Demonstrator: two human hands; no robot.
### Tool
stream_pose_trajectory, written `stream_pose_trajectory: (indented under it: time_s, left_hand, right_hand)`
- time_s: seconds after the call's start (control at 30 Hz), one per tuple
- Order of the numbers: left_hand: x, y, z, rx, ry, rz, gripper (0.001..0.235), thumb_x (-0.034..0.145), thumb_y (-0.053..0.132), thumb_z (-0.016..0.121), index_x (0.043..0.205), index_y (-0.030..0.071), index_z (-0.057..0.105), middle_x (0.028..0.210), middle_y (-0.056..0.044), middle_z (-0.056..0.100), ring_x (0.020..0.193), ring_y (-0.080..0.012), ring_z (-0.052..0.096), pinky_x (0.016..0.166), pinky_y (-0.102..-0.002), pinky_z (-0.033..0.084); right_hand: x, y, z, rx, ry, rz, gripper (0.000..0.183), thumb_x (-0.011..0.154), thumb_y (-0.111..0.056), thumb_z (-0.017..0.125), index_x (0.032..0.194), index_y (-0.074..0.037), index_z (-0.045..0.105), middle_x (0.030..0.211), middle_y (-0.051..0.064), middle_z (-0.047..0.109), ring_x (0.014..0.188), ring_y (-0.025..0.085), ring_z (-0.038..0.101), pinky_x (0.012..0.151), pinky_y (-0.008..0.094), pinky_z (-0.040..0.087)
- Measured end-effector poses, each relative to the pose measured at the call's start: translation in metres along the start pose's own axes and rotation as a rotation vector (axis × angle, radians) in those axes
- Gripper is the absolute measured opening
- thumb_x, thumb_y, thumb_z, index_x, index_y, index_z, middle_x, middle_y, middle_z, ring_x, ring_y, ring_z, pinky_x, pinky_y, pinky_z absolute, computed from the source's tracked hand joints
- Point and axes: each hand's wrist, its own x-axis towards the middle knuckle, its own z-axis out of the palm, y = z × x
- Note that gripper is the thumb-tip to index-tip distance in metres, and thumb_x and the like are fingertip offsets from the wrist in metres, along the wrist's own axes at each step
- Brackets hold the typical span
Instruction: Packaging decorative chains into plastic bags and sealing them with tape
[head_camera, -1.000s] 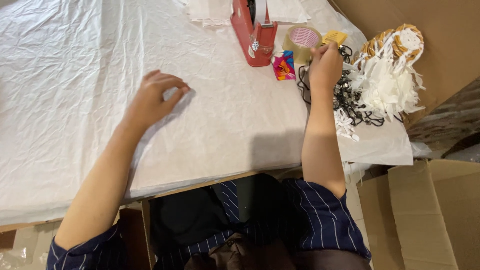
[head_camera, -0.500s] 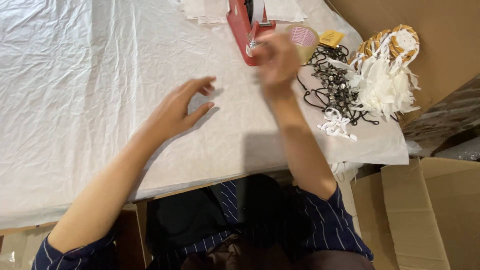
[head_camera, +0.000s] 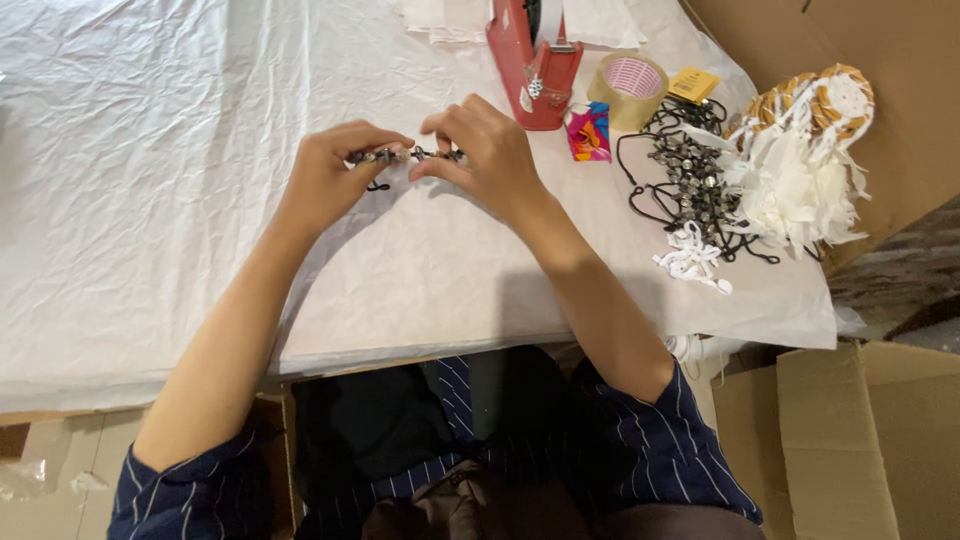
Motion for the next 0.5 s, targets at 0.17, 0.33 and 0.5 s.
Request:
stream_pose_trajectory:
  time_s: [0.17,0.33,0.5]
  left_hand:
    - [0.0,0.007,-0.016,-0.346,0.138,-0.317,0.032,0.088,-0.005,0.054,0.11,0.008,0.075,0.079,-0.007,0.071,0.057,-0.0068,0.054,0.05,-0.018,0.036]
    - [0.003,-0.007,-0.035,-0.467,0.285,-0.389,0.017,0.102,0.018,0.068,0.113,0.007,0.075,0.061,-0.002,0.059,0.049,-0.0036,0.034,0.048,-0.019,0.022]
    - [-0.009,-0.072,-0.06,0.58,0.164,-0.299,0.023,0.091,0.036,0.086,0.11,0.024,0.079,0.082,0.002,0.075,0.081,-0.0254,0.069,0.073,-0.044,0.047]
  right_hand:
    - [-0.002,0.001,-0.001,0.288,-0.238,0.212,0.018,0.094,-0.017,0.08,0.092,-0.009,0.064,0.098,0.003,0.059,0.097,0.023,0.051,0.082,0.036,0.042]
    - [-0.007,0.012,-0.002,0.802,-0.358,0.638,0.012,0.104,-0.01,0.065,0.103,-0.009,0.053,0.063,-0.001,0.048,0.067,0.013,0.066,0.07,0.028,0.053]
    - [-0.003,0.014,-0.024,0.582,-0.41,0.818,0.018,0.096,-0.017,0.075,0.112,-0.013,0.069,0.084,-0.005,0.051,0.078,0.005,0.05,0.07,0.019,0.043]
